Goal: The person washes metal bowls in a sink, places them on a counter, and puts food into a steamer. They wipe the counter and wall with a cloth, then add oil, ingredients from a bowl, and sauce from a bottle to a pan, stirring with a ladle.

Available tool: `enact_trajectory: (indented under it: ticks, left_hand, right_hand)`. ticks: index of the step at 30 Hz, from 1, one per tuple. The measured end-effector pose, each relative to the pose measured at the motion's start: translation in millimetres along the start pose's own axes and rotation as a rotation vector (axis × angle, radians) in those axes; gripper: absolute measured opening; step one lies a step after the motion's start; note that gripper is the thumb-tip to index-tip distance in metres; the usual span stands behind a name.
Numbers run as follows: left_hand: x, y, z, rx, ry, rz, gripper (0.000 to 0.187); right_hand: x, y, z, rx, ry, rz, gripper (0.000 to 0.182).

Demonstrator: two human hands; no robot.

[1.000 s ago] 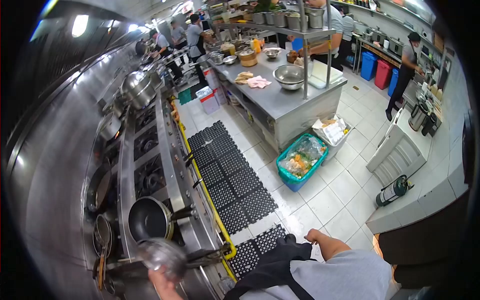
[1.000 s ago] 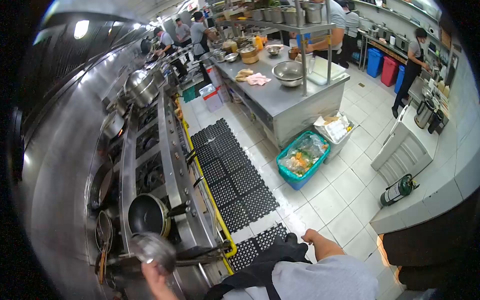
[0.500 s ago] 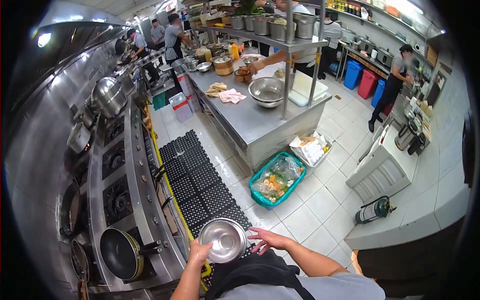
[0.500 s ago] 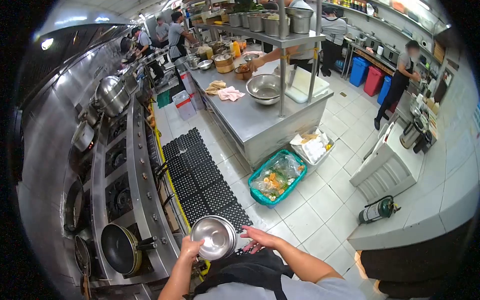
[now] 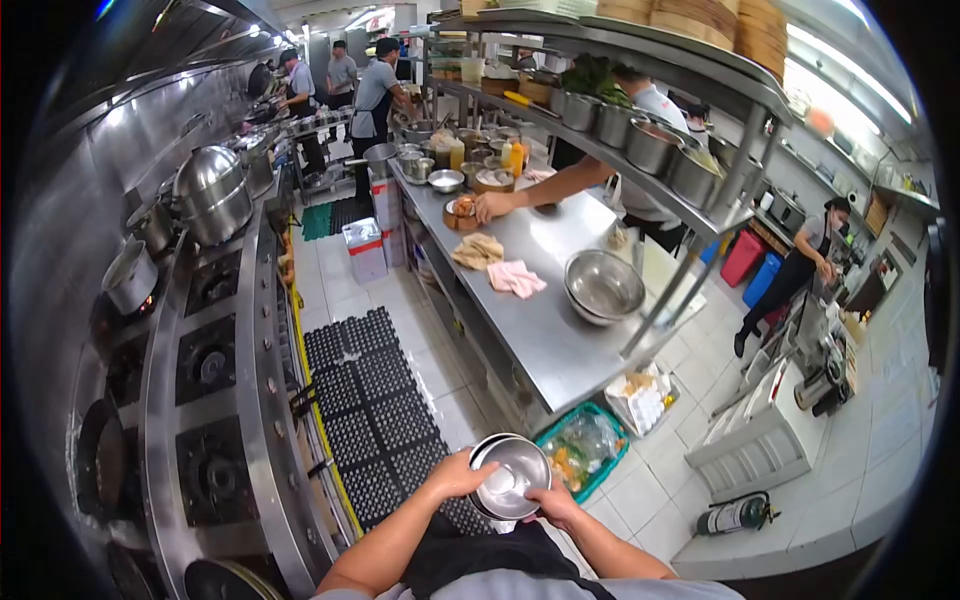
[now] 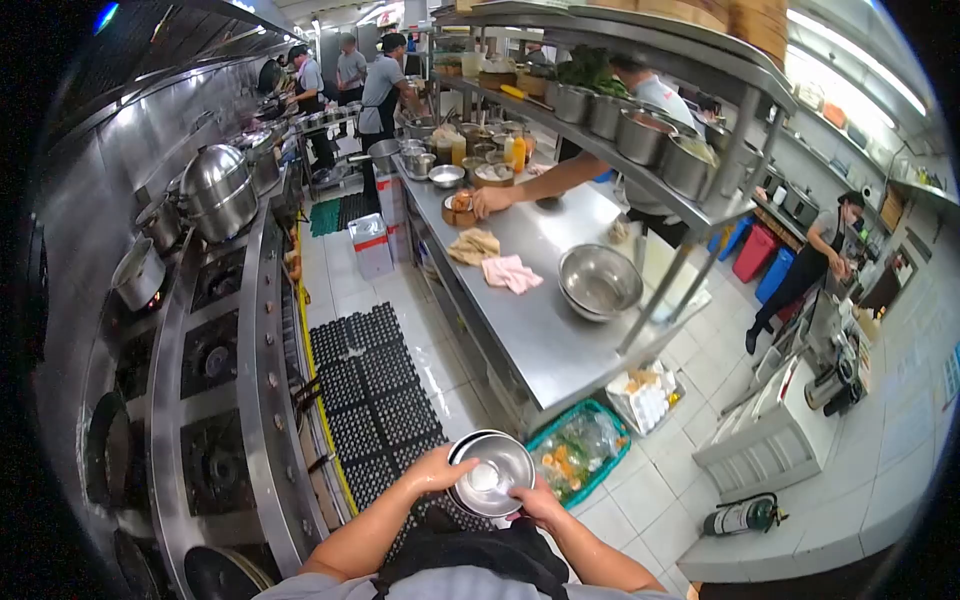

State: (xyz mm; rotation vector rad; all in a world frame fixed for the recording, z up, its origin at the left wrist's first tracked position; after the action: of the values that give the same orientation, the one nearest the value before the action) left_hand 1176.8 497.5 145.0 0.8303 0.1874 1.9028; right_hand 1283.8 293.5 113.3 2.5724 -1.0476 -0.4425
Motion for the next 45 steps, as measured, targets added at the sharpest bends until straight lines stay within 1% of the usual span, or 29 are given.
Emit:
enact_trajectory:
  ticks: [1, 3, 4, 5, 7, 11, 14, 17, 18, 19, 20, 21, 23, 25, 26, 27, 28, 29, 30, 32, 34, 35, 37, 38, 39, 41, 42, 43, 45]
  left_hand:
    - [23.2, 0.8, 23.1, 0.04, -0.04, -0.022, 0.059]
    - [53.3, -14.4, 46.7, -0.048, 0.093, -0.133, 0.058]
    - [74.1, -13.9, 65.2, -0.026, 0.04, -0.162, 0.062]
    - [86.4, -30.8, 61.6, -0.025, 0.025, -0.166, 0.062]
    - [105.0, -77.4, 40.8, 0.142, 0.331, -0.31, 0.065]
    - [181.0, -150.8, 7.2, 0.162, 0.581, -0.295, 0.055]
    - [242.0, -192.4, -52.2, 0.32, 0.663, -0.048, 0.048]
    - [295.8, -202.1, -150.4, 0.43, 0.534, 0.233, 0.031]
    - [310.5, -191.9, -176.2, 0.51, 0.538, 0.28, 0.028]
    - [324.5, -190.0, -231.8, 0.548, 0.424, 0.229, 0.028]
    - [331.1, -173.6, -253.2, 0.599, 0.6, 0.349, 0.024]
    - [334.2, -162.6, -305.2, 0.73, 0.735, 0.366, 0.023]
    - [340.6, -124.9, -311.1, 1.006, 0.789, 0.487, 0.029]
    - [338.4, -91.0, -279.7, 1.112, 0.929, 0.52, 0.037]
    - [338.7, -79.5, -261.5, 1.123, 0.92, 0.509, 0.037]
    - [341.2, -71.8, -243.3, 1.005, 0.976, 0.533, 0.039]
    - [348.7, -73.9, -235.6, 0.883, 1.034, 0.564, 0.041]
    - [357.9, -78.2, -254.7, 0.889, 1.041, 0.568, 0.041]
    - [365.4, -83.2, -275.5, 0.937, 1.052, 0.492, 0.044]
    - [379.9, -103.4, -296.8, 0.99, 1.068, 0.401, 0.047]
    - [408.4, -129.6, -289.4, 0.84, 0.99, 0.497, 0.057]
    - [418.5, -147.1, -291.4, 0.841, 0.998, 0.486, 0.057]
    - [454.1, -185.5, -306.0, 0.889, 0.932, 0.634, 0.067]
    - [474.5, -214.1, -322.1, 0.884, 0.927, 0.62, 0.067]
    - [497.9, -247.1, -350.1, 1.007, 0.869, 0.597, 0.058]
    - [547.3, -321.8, -404.5, 1.235, 0.757, 0.555, 0.041]
    - [566.4, -347.9, -417.7, 1.349, 0.691, 0.53, 0.033]
    - [582.2, -366.1, -417.2, 1.349, 0.686, 0.524, 0.033]
    - [615.1, -406.7, -402.9, 0.899, 0.743, 0.406, 0.023]
  right_hand:
    - [-2.1, -21.3, -6.6, -0.003, 0.002, 0.007, 0.057]
    - [1.7, -57.2, -1.5, -0.057, -0.057, -0.014, 0.055]
    - [-3.9, -70.7, -10.2, -0.03, -0.107, 0.036, 0.049]
    - [-7.5, -84.8, -21.7, -0.013, -0.124, 0.048, 0.045]
    - [-18.3, -118.3, -52.2, 0.019, -0.172, 0.056, 0.043]
    - [-24.7, -215.9, -114.9, 0.099, -0.198, 0.104, 0.043]
    - [-28.4, -306.9, -175.1, 0.202, -0.273, 0.098, 0.041]
    - [-34.5, -404.6, -233.4, 0.294, -0.344, 0.208, 0.031]
    - [-34.9, -438.5, -248.3, 0.229, -0.382, 0.236, 0.027]
    - [-32.9, -477.1, -259.2, 0.271, -0.406, 0.251, 0.024]
    - [-28.2, -516.5, -267.7, 0.297, -0.403, 0.339, 0.024]
    - [-26.9, -549.2, -279.3, 0.297, -0.401, 0.369, 0.024]
    - [-23.1, -600.1, -298.8, 0.337, -0.456, 0.516, 0.028]
    - [-6.8, -655.1, -302.0, 0.338, -0.417, 0.545, 0.029]
    - [-0.4, -674.5, -306.6, 0.352, -0.425, 0.658, 0.027]
    - [-2.3, -690.2, -309.6, 0.366, -0.429, 0.758, 0.026]
    - [-6.3, -704.8, -311.4, 0.359, -0.423, 0.752, 0.026]
    - [-3.2, -714.7, -314.9, 0.337, -0.412, 0.775, 0.029]
    - [0.6, -725.0, -319.7, 0.319, -0.4, 0.799, 0.033]
    - [4.0, -745.9, -326.7, 0.314, -0.374, 0.751, 0.029]
    - [0.4, -762.0, -333.3, 0.299, -0.353, 0.743, 0.026]
    - [-1.7, -769.8, -341.2, 0.305, -0.342, 0.747, 0.026]
    - [-3.4, -784.6, -349.6, 0.322, -0.448, 0.723, 0.027]
    - [-4.9, -790.8, -353.2, 0.315, -0.468, 0.702, 0.033]
    - [-8.1, -792.1, -357.5, 0.324, -0.465, 0.71, 0.033]
    - [-16.1, -801.3, -372.2, 0.36, -0.487, 0.786, 0.048]
    - [-20.1, -806.1, -381.1, 0.292, -0.456, 0.912, 0.064]
    - [-11.0, -817.9, -376.8, 0.293, -0.454, 0.92, 0.064]
    - [-1.2, -838.1, -368.8, 0.59, -0.794, 0.558, 0.074]
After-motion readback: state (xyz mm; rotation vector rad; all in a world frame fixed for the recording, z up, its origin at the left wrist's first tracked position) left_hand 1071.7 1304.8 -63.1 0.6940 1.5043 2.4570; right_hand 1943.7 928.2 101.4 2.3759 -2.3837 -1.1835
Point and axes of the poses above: each hand's wrist, its own y-axis away from the middle knuckle, its own x-axis out of the back of the hand, z = x × y, the point moved 4 cm from there along -y, towards the middle knuckle, and after that the axes turned 14 degrees about x, right-handed, at the moved point
